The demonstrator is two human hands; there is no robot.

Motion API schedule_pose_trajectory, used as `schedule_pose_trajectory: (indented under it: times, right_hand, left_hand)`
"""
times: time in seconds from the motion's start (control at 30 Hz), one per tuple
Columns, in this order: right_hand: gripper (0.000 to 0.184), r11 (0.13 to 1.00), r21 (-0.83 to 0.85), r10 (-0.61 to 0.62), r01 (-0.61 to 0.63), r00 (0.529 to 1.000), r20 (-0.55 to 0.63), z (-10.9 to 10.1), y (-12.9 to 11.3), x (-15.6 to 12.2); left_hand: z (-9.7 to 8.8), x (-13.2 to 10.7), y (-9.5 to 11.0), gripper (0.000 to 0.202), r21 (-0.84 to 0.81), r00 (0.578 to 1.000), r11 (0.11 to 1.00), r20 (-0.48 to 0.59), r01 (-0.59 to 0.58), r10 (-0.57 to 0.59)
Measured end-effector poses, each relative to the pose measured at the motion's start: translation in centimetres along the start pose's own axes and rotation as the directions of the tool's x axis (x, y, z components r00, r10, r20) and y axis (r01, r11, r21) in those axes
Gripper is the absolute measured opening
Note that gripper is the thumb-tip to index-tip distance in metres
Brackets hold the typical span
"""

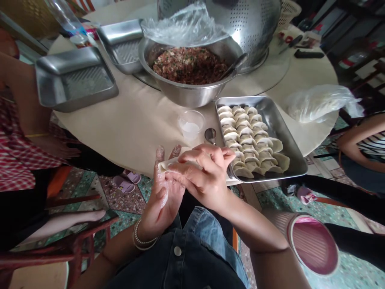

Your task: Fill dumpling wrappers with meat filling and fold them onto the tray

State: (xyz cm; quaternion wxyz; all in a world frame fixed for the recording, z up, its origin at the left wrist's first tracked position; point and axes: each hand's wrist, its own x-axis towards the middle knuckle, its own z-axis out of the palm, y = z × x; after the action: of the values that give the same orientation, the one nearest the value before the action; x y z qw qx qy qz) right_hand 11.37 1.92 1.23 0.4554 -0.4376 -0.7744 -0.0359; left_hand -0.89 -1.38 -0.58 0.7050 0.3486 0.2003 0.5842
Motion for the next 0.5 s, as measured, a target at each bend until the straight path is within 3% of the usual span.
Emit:
schedule_pose_trajectory:
  times: [0.23, 0.37, 0.43, 0.5]
  right_hand:
    - [0.013, 0.999, 0.009, -0.052, 0.051, 0.995, 0.09, -0.7, 0.7, 0.6]
    - [0.037, 0.998, 0.011, -0.057, 0.056, 0.995, 0.081, -1.1, 1.4, 1.1]
    - [0.039, 0.998, 0.021, -0.063, 0.061, 0.992, 0.107, -1.1, 1.6, 1.2]
    - [0.03, 0.997, 0.067, -0.036, 0.027, 0.989, 0.141, -1.2, 1.7, 1.3]
  left_hand:
    - [-1.4, 0.5, -0.5, 0.057, 0.043, 0.988, 0.996, 0.135, -0.076, 0.07]
    - [-1.9, 0.7, -0.4, 0.048, 0.156, 0.98, 0.976, 0.155, -0.149, 0.125]
    - [-2.0, 0.7, 0.0, 0.051, 0.191, 0.985, 0.976, 0.156, -0.1, 0.071]
    - [-2.0, 0.8, 0.5, 0.063, 0.213, 0.99, 0.976, 0.139, -0.039, 0.009]
